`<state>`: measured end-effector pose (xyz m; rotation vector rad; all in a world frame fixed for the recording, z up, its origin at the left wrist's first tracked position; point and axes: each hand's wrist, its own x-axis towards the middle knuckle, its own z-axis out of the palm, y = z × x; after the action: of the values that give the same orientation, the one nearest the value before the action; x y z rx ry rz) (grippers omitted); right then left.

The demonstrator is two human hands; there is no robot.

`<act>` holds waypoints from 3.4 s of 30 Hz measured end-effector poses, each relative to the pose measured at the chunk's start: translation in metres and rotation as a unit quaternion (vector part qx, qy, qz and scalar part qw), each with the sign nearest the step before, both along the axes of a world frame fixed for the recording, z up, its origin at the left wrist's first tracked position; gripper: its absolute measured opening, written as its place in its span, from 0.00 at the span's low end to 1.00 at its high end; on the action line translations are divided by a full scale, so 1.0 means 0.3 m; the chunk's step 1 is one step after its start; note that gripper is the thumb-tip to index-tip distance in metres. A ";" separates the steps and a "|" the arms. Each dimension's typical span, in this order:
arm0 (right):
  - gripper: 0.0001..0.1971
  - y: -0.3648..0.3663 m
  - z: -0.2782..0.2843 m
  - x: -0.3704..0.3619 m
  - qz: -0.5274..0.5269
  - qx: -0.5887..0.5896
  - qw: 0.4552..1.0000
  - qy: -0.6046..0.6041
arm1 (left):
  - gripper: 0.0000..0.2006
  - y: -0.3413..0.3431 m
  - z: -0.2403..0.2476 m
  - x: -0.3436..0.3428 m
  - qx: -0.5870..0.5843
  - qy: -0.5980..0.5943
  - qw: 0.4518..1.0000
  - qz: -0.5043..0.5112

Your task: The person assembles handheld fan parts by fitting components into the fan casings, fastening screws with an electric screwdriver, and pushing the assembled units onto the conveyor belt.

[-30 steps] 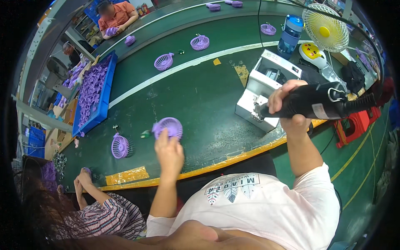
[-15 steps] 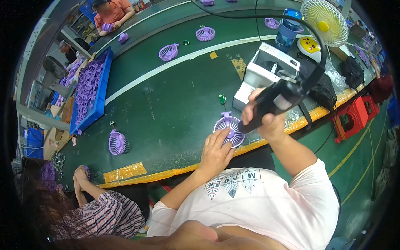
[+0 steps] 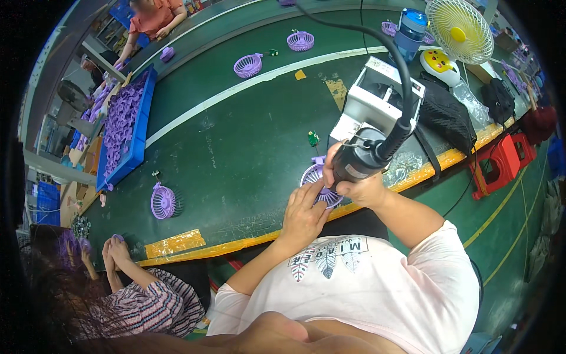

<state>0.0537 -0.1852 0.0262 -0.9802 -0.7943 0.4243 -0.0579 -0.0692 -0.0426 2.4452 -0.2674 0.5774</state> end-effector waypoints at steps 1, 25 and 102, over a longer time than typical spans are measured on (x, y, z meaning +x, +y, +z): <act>0.30 -0.002 -0.003 0.002 0.003 -0.001 1.000 -0.005 | 0.07 0.001 0.001 0.001 0.001 -0.001 1.000 0.000; 0.34 -0.042 0.083 0.068 -0.090 0.053 0.994 -0.010 | 0.09 0.001 0.004 -0.017 0.006 -0.051 0.997 -0.049; 0.34 -0.035 0.006 0.010 0.048 -0.014 0.998 0.049 | 0.07 0.020 -0.002 -0.009 -0.012 -0.044 0.999 0.019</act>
<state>0.0566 -0.1956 0.0280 -0.9427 -0.7503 0.5648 -0.0605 -0.0631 -0.0432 2.4102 -0.2489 0.7032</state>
